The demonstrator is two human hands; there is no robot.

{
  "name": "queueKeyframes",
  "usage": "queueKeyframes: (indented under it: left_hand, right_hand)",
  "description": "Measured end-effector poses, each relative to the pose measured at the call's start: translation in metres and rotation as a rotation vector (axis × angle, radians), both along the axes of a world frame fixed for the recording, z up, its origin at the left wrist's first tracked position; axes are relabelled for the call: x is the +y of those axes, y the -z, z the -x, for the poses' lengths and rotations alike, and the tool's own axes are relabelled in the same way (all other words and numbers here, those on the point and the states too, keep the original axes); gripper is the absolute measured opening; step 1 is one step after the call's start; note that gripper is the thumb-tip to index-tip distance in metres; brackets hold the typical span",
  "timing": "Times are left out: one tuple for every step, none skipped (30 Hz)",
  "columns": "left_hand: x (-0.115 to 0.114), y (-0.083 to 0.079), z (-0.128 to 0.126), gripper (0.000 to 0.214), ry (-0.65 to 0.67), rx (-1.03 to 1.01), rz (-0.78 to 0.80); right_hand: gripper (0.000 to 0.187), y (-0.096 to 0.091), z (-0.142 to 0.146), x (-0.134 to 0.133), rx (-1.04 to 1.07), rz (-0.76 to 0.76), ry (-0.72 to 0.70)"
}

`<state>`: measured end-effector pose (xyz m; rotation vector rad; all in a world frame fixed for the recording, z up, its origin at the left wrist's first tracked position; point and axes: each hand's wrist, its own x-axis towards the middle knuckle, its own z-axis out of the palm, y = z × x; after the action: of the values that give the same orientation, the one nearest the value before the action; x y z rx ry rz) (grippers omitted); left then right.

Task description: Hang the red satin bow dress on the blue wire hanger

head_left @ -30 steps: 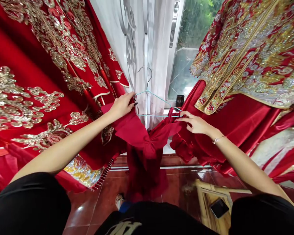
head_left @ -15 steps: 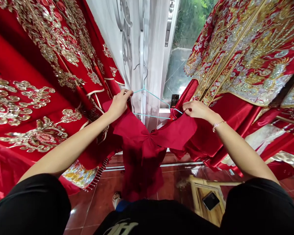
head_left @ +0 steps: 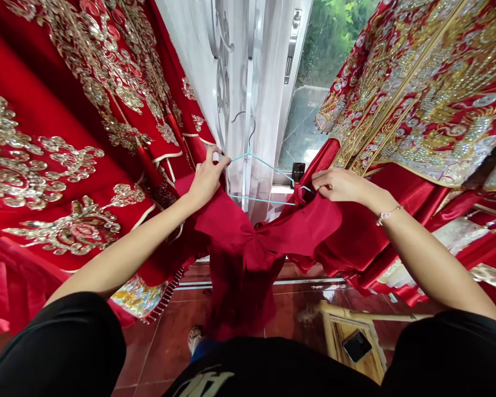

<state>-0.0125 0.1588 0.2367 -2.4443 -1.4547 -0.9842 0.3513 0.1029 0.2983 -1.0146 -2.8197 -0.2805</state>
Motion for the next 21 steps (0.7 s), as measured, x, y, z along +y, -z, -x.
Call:
queueKeyframes:
  left_hand:
    - [-0.001,0.000,0.000,0.037,0.003,-0.001,0.004]
    - [-0.001,0.000,-0.001,0.037,0.004,0.001,0.006]
    - [-0.002,0.000,-0.001,0.037,0.004,0.006,0.006]
    - [-0.003,0.000,-0.002,0.037,0.002,0.013,0.004]
    - [-0.004,-0.001,-0.002,0.038,0.001,0.020,0.004]
    - [-0.004,-0.001,-0.003,0.040,0.003,0.028,0.009]
    - [-0.004,-0.001,-0.003,0.043,0.008,0.034,0.018]
    - [-0.004,0.000,-0.003,0.046,0.015,0.034,0.031]
    - [-0.003,0.001,-0.002,0.049,0.021,0.028,0.045]
    - [-0.002,0.002,0.000,0.053,0.029,0.018,0.056]
    - [-0.001,0.004,0.003,0.056,0.038,0.002,0.060]
    - [-0.001,0.006,0.006,0.059,0.049,-0.024,0.056]
    - [-0.003,0.009,0.010,0.062,0.064,-0.059,0.045]
    - [-0.006,0.012,0.015,0.065,0.084,-0.102,0.027]
    - [-0.013,0.015,0.019,0.067,0.108,-0.152,-0.002]
    - [-0.021,0.018,0.022,0.068,0.129,-0.206,-0.040]
    - [-0.033,0.023,0.025,0.068,0.145,-0.256,-0.080]
    - [-0.046,0.029,0.027,0.066,0.154,-0.300,-0.128]
    - [-0.061,0.038,0.028,0.062,0.147,-0.337,-0.167]
    - [-0.076,0.049,0.027,0.058,0.127,-0.363,-0.182]
    - [-0.092,0.065,0.026,0.052,0.096,-0.401,-0.201]
  right_hand:
    - [0.027,-0.005,0.009,0.003,-0.018,-0.021,0.006]
    - [0.026,-0.010,0.019,0.008,-0.037,-0.041,0.005]
    - [0.024,-0.016,0.030,0.014,-0.055,-0.057,-0.004]
    - [0.023,-0.021,0.041,0.021,-0.067,-0.073,-0.019]
    - [0.022,-0.026,0.052,0.028,-0.071,-0.088,-0.037]
    - [0.021,-0.029,0.062,0.033,-0.066,-0.103,-0.056]
    - [0.021,-0.031,0.071,0.037,-0.054,-0.117,-0.071]
    - [0.021,-0.032,0.079,0.040,-0.036,-0.126,-0.080]
    - [0.021,-0.030,0.086,0.039,-0.012,-0.131,-0.081]
    - [0.022,-0.026,0.091,0.036,0.020,-0.136,-0.076]
    - [0.023,-0.020,0.094,0.031,0.067,-0.149,-0.066]
    - [0.024,-0.012,0.094,0.023,0.138,-0.176,-0.052]
    - [0.026,-0.002,0.093,0.014,0.234,-0.219,-0.033]
    - [0.029,0.010,0.091,0.004,0.363,-0.278,-0.017]
    - [0.031,0.024,0.088,-0.006,0.532,-0.354,0.009]
    - [0.031,0.039,0.084,-0.017,0.717,-0.435,0.053]
    - [0.030,0.055,0.080,-0.027,0.902,-0.521,0.073]
    - [0.026,0.073,0.077,-0.037,1.087,-0.614,0.063]
    - [0.023,0.092,0.076,-0.047,1.240,-0.645,0.089]
    - [0.019,0.113,0.075,-0.056,1.345,-0.644,0.133]
    - [0.015,0.137,0.076,-0.065,1.413,-0.631,0.194]
